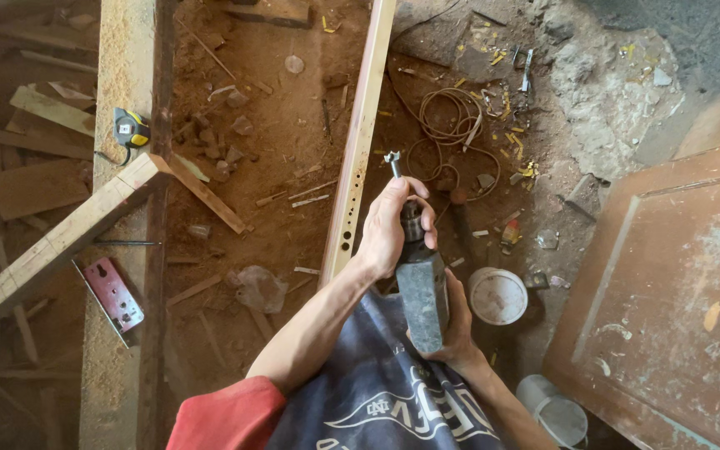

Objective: The person uses a power drill to make multiple holes along the edge of a wooden door frame. They then use a hammer to tap the drill bit into the wood at several points.

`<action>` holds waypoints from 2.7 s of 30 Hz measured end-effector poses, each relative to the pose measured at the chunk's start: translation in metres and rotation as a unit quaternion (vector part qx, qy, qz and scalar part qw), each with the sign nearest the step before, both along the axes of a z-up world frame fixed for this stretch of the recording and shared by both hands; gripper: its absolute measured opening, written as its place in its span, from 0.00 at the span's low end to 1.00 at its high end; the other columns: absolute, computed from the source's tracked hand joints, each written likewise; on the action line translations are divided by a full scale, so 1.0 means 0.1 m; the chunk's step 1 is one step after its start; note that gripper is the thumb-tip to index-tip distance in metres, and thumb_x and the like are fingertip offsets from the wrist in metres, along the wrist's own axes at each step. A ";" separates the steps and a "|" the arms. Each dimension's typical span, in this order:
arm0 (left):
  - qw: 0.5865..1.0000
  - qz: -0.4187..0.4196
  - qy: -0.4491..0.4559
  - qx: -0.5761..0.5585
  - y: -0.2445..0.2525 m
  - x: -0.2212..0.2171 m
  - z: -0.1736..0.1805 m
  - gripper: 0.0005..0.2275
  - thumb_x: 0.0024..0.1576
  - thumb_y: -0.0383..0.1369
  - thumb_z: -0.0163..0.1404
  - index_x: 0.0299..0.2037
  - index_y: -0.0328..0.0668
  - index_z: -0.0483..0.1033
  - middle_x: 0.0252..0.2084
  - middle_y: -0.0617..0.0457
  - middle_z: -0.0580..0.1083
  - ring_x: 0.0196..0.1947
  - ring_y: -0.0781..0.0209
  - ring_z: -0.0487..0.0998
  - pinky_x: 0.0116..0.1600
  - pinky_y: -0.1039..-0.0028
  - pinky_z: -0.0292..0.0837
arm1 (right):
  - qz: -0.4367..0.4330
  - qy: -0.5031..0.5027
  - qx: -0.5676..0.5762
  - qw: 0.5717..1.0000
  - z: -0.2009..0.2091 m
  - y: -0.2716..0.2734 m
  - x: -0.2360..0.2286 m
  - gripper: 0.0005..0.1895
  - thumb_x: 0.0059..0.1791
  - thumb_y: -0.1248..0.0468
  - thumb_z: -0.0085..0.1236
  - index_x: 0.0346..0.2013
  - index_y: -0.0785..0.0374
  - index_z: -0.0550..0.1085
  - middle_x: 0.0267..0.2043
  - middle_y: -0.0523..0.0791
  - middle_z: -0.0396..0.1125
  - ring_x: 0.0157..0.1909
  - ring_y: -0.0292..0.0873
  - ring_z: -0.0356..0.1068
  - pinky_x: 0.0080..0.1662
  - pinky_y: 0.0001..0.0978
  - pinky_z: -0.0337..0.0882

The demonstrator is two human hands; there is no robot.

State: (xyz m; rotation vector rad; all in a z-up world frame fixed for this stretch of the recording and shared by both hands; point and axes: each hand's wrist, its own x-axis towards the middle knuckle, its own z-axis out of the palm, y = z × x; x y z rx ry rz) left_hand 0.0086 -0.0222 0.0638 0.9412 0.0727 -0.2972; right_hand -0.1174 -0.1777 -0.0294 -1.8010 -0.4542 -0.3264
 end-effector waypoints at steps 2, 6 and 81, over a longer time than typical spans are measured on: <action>1.000 0.000 0.001 -0.001 0.01 0.00 -0.02 0.18 0.70 0.47 0.33 0.44 0.39 0.66 0.26 0.49 0.71 0.22 0.60 0.75 0.31 0.71 0.72 | -0.008 -0.004 -0.016 1.000 0.00 0.01 0.00 0.48 0.41 0.62 0.67 0.68 0.79 0.52 0.53 0.56 0.63 0.50 0.50 0.70 0.50 0.42 0.72; 1.000 -0.004 0.003 -0.010 0.03 -0.01 -0.05 0.17 0.70 0.47 0.34 0.43 0.40 0.64 0.26 0.49 0.71 0.22 0.59 0.75 0.32 0.69 0.73 | -0.001 -0.059 -0.047 0.997 0.00 0.00 0.02 0.49 0.42 0.62 0.68 0.68 0.78 0.51 0.53 0.56 0.62 0.50 0.52 0.68 0.51 0.44 0.70; 0.962 -0.055 0.267 -0.002 0.30 0.01 -0.49 0.20 0.55 0.46 0.57 0.19 0.39 0.72 0.26 0.44 0.77 0.25 0.54 0.75 0.35 0.65 0.72 | 0.008 0.029 -0.089 0.996 -0.01 -0.03 0.07 0.43 0.41 0.60 0.63 0.67 0.72 0.61 0.52 0.56 0.69 0.49 0.56 0.72 0.52 0.43 0.73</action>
